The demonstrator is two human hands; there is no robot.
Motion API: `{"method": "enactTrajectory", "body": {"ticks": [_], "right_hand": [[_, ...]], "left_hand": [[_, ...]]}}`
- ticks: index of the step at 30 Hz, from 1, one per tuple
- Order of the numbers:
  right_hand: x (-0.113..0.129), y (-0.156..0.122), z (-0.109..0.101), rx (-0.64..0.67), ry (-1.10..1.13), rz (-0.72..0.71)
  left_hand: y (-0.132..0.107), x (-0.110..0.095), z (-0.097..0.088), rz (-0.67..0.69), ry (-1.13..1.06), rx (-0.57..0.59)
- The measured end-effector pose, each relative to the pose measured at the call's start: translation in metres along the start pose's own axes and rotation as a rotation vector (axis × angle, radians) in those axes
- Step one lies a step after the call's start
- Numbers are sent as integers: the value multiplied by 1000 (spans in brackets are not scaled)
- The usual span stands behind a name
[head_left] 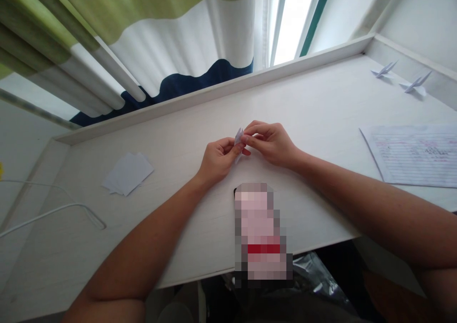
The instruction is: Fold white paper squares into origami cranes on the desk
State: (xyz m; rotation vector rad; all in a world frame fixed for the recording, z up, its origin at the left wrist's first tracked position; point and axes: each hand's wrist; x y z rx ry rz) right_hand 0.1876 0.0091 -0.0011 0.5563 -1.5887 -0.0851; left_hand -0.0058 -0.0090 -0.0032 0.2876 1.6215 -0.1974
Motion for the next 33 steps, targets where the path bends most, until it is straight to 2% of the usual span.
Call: {"method": "enactTrajectory", "body": {"ticks": [9,14,18,26,33], "right_hand": [[0,0,2,3,83,46],[1,1,-1,-3,119,94],[2,2,-2,-1,108,104],[1,0,4,-18,116,129],[1,0,4,-35,68,81]], "left_hand": [[1,1,1,6,-21,3],[2,-3,-2,49,0,62],[0,-3,-1,-11,-86,114],[2,0,0,-18,-81,70],[2,1,-1,-37,-35,40]]}}
Point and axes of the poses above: each hand's wrist, its own y-axis towards the middle knuckle, its own z-axis out of the palm, x = y × z, and after that the axes turned 3 degrees about -z, right-handed
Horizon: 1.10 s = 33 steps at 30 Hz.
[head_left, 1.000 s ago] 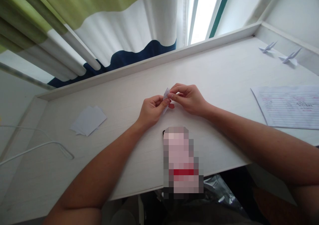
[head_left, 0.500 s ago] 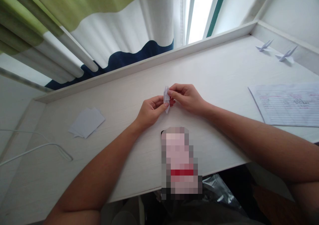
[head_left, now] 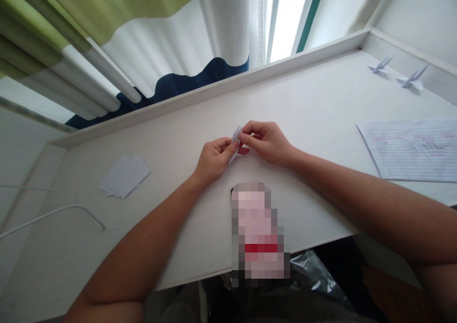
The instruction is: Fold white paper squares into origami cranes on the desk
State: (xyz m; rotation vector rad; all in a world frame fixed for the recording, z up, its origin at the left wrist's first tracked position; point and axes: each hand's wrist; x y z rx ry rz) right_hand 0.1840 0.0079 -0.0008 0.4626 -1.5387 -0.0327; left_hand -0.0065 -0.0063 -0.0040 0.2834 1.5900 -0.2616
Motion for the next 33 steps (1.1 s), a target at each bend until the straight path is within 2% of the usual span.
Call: {"method": "enactTrajectory", "body": {"ticks": [7,10,12,13,15,18,21,24,27,30,33], "right_hand": [[2,-2,1,37,7,20],[4,-1,0,-29,-88,-3],[6,-1,-1,-94,-160,-10],[7,-1,-2,-120,-189,-3],[8,0,-3,-150,-206,32],[8,1,-4,-161,-108,101],[6,2,-4,-163,10,123],[3,2,-5,-120,32,93],[1,3,-7,-14,-9,26],[-2,2,-7,67,-101,-95],[-4,-1,-6,102,-241,-249]], "left_hand": [[0,1,1,11,37,16],[-2,3,5,49,83,2],[-4,5,8,134,184,-95],[-6,5,9,200,267,-176],[-8,5,8,342,427,-265],[-10,1,5,528,683,-256],[-10,-2,5,538,781,-208],[-10,-1,8,444,657,-206],[-7,2,9,273,358,-252],[0,3,6,103,40,-290],[6,2,1,43,-139,-311]]}}
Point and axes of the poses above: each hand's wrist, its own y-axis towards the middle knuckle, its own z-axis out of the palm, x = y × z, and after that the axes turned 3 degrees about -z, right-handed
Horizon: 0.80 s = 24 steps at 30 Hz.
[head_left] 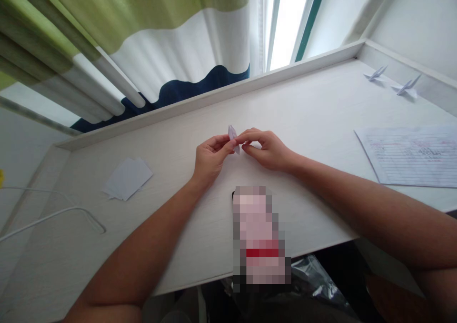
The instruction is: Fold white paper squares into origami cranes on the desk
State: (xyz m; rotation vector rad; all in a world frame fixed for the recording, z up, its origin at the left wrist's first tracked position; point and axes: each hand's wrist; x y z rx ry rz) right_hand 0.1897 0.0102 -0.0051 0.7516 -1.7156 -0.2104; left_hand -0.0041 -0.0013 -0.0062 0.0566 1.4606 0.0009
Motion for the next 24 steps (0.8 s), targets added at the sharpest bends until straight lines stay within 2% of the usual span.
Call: {"method": "enactTrajectory", "body": {"ticks": [6,12,17,20,24], "right_hand": [[0,-1,-2,-86,-74,-116],[-7,0,-11,54,-253,-235],[-7,1,-16,69,-329,-318],[-6,1,-17,64,-355,-351],[-4,0,-18,46,-399,-315]], "left_hand": [[1,-3,-1,-64,-90,18],[1,-8,-2,-132,-96,28],[1,-13,-6,-215,-77,140],[-1,-14,-7,-186,-71,161],[-3,-11,-6,-75,-38,195]]}}
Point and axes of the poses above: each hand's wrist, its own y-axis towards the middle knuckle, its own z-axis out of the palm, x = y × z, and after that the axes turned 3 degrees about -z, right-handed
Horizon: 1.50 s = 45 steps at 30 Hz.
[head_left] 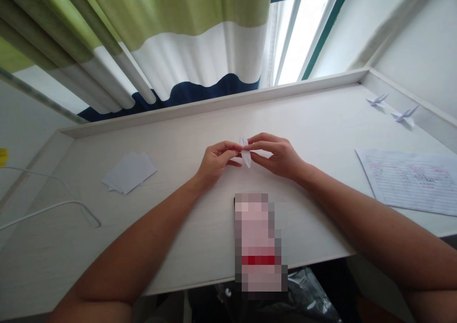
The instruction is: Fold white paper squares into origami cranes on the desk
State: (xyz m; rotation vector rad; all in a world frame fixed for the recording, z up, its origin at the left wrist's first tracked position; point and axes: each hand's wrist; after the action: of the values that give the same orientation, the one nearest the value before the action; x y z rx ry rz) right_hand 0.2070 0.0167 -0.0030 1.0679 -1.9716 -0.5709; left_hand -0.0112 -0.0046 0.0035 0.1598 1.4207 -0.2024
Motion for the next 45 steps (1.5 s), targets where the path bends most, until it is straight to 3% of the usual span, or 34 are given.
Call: {"method": "enactTrajectory", "body": {"ticks": [7,15,24,32,40,45], "right_hand": [[3,1,0,-45,9,23],[7,1,-1,-63,128,37],[7,2,-2,-26,141,87],[18,5,5,-79,260,296],[16,4,16,-201,550,561],[10,5,12,-68,616,662]], "left_hand": [[1,10,3,180,56,-55],[-2,10,5,248,74,-90],[-6,7,4,287,252,-122],[-6,7,7,202,201,-133],[-2,8,11,115,59,-158],[-2,8,11,115,40,-170]]}}
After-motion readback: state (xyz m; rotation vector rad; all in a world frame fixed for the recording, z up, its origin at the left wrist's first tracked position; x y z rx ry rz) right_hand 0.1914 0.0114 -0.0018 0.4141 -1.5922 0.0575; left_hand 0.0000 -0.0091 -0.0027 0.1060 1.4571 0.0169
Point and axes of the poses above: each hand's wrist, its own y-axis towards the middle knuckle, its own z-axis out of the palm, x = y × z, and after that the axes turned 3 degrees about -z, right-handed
